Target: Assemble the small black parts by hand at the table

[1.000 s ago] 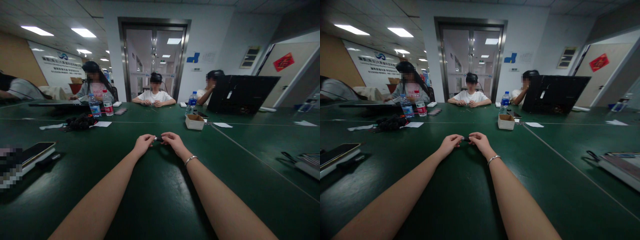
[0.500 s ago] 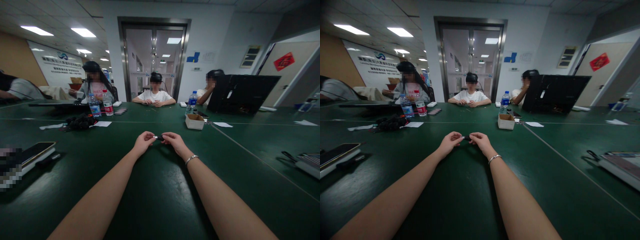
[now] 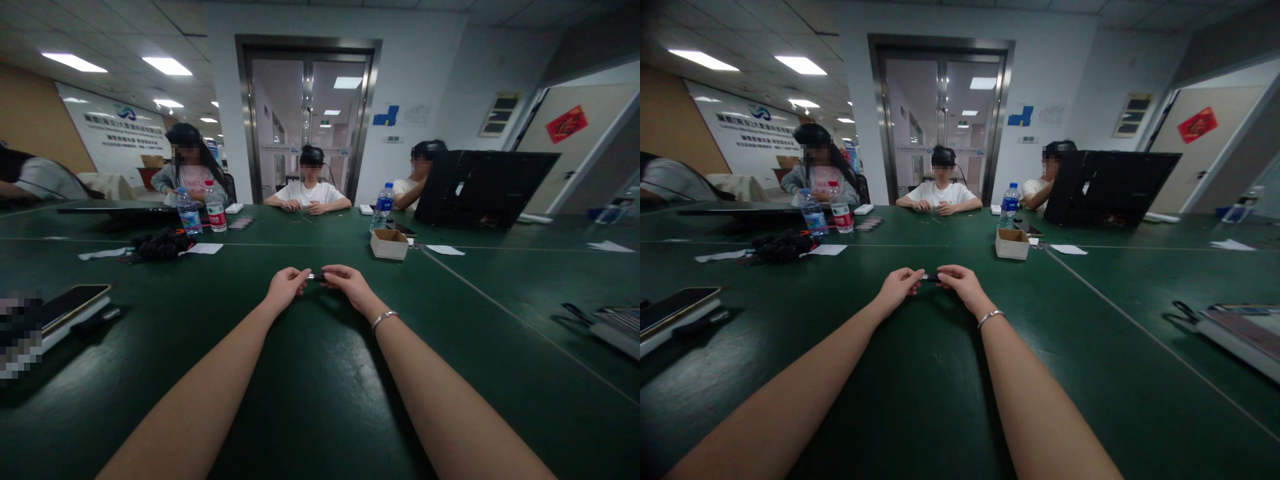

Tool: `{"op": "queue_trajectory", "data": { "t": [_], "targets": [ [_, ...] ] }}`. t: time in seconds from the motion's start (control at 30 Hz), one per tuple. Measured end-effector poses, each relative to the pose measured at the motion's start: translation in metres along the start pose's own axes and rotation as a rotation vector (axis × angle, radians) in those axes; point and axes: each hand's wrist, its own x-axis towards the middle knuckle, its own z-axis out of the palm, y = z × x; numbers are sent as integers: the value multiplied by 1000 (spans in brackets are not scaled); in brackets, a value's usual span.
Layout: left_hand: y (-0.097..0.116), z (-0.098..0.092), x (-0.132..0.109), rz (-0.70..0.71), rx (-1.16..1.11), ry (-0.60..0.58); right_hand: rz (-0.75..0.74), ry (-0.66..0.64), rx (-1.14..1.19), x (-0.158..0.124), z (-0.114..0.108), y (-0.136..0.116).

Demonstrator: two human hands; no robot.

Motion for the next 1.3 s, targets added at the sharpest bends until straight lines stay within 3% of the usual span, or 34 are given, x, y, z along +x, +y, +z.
{"op": "queue_trajectory", "data": {
  "t": [0.53, 1.3],
  "targets": [
    [3, -1, -3, 30, 246, 24, -8, -42, 21, 0, -2, 1],
    [-8, 1, 6, -14, 284, 0, 27, -40, 94, 1, -4, -1]
  ]
}}
